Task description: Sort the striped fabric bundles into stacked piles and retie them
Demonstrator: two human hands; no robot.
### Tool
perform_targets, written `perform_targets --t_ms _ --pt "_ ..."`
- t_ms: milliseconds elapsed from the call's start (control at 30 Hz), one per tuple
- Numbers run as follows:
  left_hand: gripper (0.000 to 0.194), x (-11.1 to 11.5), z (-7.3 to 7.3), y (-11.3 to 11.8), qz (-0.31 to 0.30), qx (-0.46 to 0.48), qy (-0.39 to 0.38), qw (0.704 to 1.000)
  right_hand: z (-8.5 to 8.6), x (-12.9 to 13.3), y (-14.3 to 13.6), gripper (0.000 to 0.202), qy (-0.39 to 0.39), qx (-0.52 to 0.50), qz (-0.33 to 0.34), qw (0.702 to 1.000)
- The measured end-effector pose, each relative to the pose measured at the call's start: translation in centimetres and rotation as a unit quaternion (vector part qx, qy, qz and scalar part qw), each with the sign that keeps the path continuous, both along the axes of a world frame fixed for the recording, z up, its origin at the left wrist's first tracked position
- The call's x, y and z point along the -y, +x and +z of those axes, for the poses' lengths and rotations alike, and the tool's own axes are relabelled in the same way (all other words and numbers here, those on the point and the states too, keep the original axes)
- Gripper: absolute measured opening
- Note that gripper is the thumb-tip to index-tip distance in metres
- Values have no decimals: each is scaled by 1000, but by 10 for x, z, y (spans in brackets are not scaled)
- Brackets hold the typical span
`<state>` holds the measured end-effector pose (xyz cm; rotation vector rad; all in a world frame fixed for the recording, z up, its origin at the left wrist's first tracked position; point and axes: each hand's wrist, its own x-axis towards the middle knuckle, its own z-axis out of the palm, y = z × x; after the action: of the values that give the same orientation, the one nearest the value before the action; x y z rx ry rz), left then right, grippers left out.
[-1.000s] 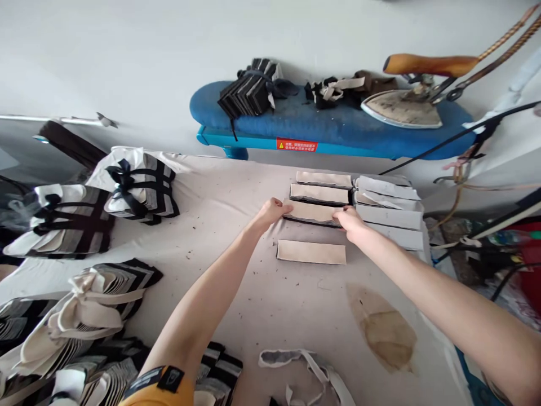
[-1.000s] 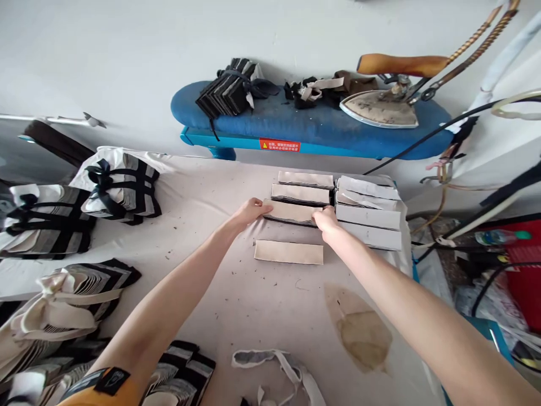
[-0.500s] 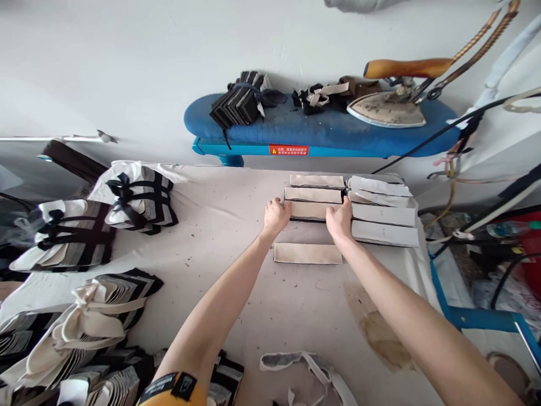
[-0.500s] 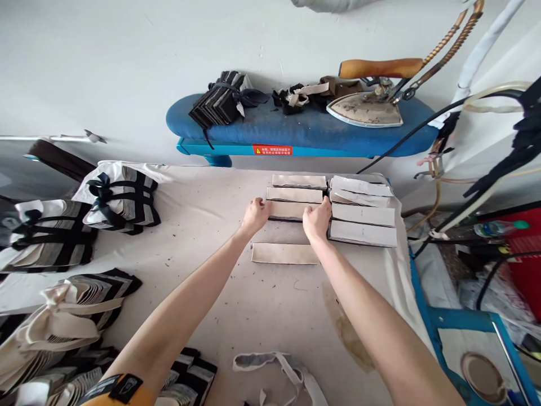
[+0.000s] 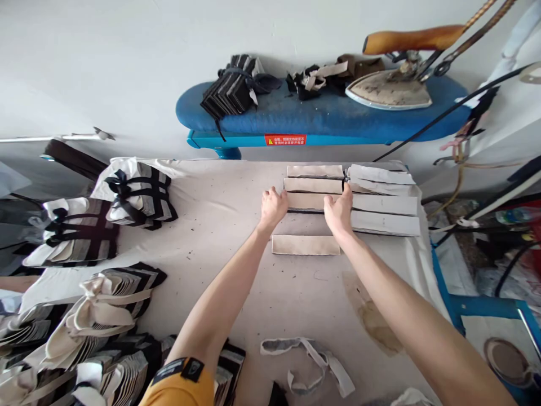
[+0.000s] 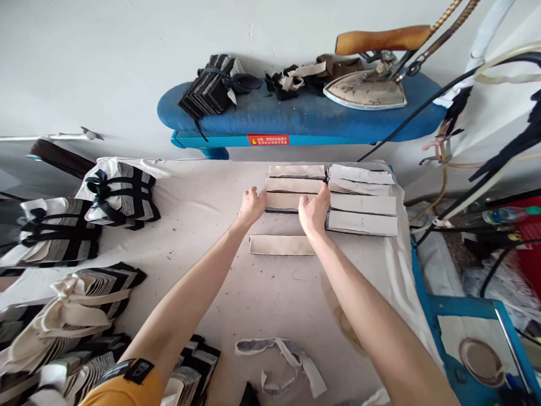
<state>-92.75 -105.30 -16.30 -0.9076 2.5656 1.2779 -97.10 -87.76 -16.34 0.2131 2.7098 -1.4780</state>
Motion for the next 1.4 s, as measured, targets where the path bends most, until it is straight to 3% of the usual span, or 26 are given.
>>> perform_targets --t_ms 100,167,233,300,367,667,867,1000,1133,1267,1400 --pt "40 21 9 41 -49 7 -1 999 12 -30 40 49 -11 -114 134 984" --pt "38 32 11 69 -133 45 45 989 9 -59 63 31 -42 -59 161 984" --pt "44 37 8 89 -189 86 76 975 0 -86 77 22 -116 103 74 985" --pt "52 37 4 97 -197 99 75 973 -10 -106 84 22 -189 244 -30 951" --pt "54 33 0 95 -194 100 66 974 -15 -114 86 22 -223 301 -71 925" --pt "37 32 2 78 -201 161 71 964 -13 -81 79 17 -184 341 -13 922" --pt "39 26 -1 94 -179 136 63 972 -12 -82 91 15 -258 347 -21 901" --pt "51 18 -17 97 -73 77 166 980 -17 -74 95 14 -329 332 -75 881" --pt "55 7 -31 78 35 26 226 973 -22 -53 77 16 -387 295 -158 859" --pt "50 -4 -30 54 82 7 229 970 -21 -30 53 17 -421 254 -249 835" --pt "49 -7 -24 44 95 5 217 971 -22 -17 47 17 -442 225 -304 813"
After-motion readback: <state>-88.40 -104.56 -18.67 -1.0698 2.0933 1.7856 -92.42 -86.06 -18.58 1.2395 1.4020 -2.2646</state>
